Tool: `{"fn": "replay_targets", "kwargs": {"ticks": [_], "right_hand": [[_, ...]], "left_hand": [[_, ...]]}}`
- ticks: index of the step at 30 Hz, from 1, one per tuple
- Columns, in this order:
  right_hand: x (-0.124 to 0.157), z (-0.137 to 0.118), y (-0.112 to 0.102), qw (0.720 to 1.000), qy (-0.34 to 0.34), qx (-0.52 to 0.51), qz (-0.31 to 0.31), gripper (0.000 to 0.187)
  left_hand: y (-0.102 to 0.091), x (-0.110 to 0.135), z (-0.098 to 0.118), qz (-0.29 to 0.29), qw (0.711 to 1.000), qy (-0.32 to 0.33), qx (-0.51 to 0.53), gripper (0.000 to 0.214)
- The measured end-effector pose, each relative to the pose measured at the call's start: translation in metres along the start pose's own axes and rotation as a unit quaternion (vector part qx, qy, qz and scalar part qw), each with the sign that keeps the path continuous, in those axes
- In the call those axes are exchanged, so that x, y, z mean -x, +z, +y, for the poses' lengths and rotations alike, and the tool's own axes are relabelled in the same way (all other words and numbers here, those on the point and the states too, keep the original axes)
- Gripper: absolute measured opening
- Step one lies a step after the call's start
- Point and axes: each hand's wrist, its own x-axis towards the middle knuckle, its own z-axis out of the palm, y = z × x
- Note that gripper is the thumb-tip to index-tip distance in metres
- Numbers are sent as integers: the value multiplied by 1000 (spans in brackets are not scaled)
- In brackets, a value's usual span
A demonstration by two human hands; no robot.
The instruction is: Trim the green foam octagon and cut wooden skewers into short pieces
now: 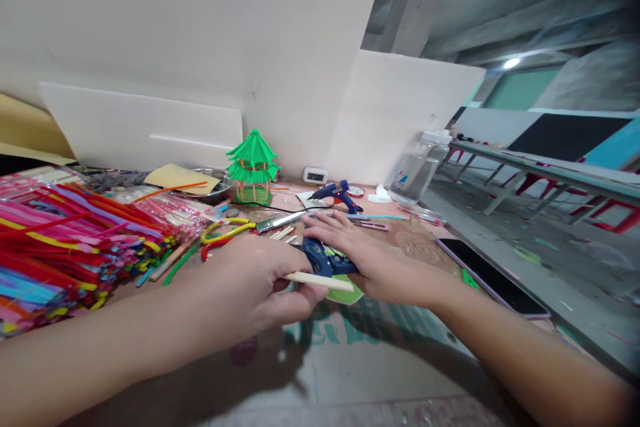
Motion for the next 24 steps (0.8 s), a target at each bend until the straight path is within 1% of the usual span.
{"fn": "replay_targets", "kwargs": {"ticks": [2, 4, 6, 8, 10, 12, 13, 14, 15, 16, 17, 19, 20, 21, 22, 23, 24], "right_hand": [[-1, -2, -2, 1000, -4, -16, -11, 82], [-2, -4, -2, 999, -20, -37, -27, 87], [-2, -5, -1, 996, -36, -64, -44, 93], [-1, -6, 1, 995, -42, -82, -49, 96], [0, -7, 3, 995, -34, -77, -43, 91], [2, -7, 2, 998, -22, -57, -32, 82], [2, -6, 1, 999, -16, -46, -24, 78], [2, -4, 0, 999, -12, -34, -11, 75], [1, -1, -1, 1000, -8, -22, 5, 72], [1, 2, -2, 1000, 1, -10, 27, 68], [0, 6, -4, 999, 18, 0, 51, 65], [0, 16, -7, 992, 73, 7, 105, 59], [1, 21, -10, 987, 104, 2, 124, 56], [2, 26, -14, 983, 130, -8, 131, 54], [4, 30, -18, 983, 142, -22, 116, 51], [7, 32, -22, 986, 138, -41, 78, 48], [9, 34, -27, 990, 122, -62, 27, 46]], "left_hand": [[-1, 2, 0, 7, 1000, 17, -4, 22], [-3, 3, 1, 12, 999, 38, -5, 25], [-5, 3, 4, 2, 998, 62, 0, 26], [-6, 2, 6, -2, 997, 76, 9, 27], [-8, 0, 7, -9, 997, 65, 31, 26], [-11, 0, 7, -24, 998, 36, 56, 27], [-14, -1, 6, -22, 998, 23, 52, 28], [-17, -1, 4, -4, 999, 19, 34, 30], [-22, -1, 3, 28, 999, 19, 5, 33], [-27, -2, 0, 76, 997, 19, -30, 37], [-31, -3, -4, 118, 991, 19, -56, 41], [-36, -9, -14, 173, 981, -19, -86, 47], [-36, -13, -21, 160, 980, -40, -108, 47], [-33, -18, -29, 115, 982, -70, -136, 45], [-30, -23, -37, 67, 981, -90, -158, 45], [-26, -27, -45, 36, 981, -95, -164, 42], [-21, -32, -52, 19, 983, -91, -156, 38]]}}
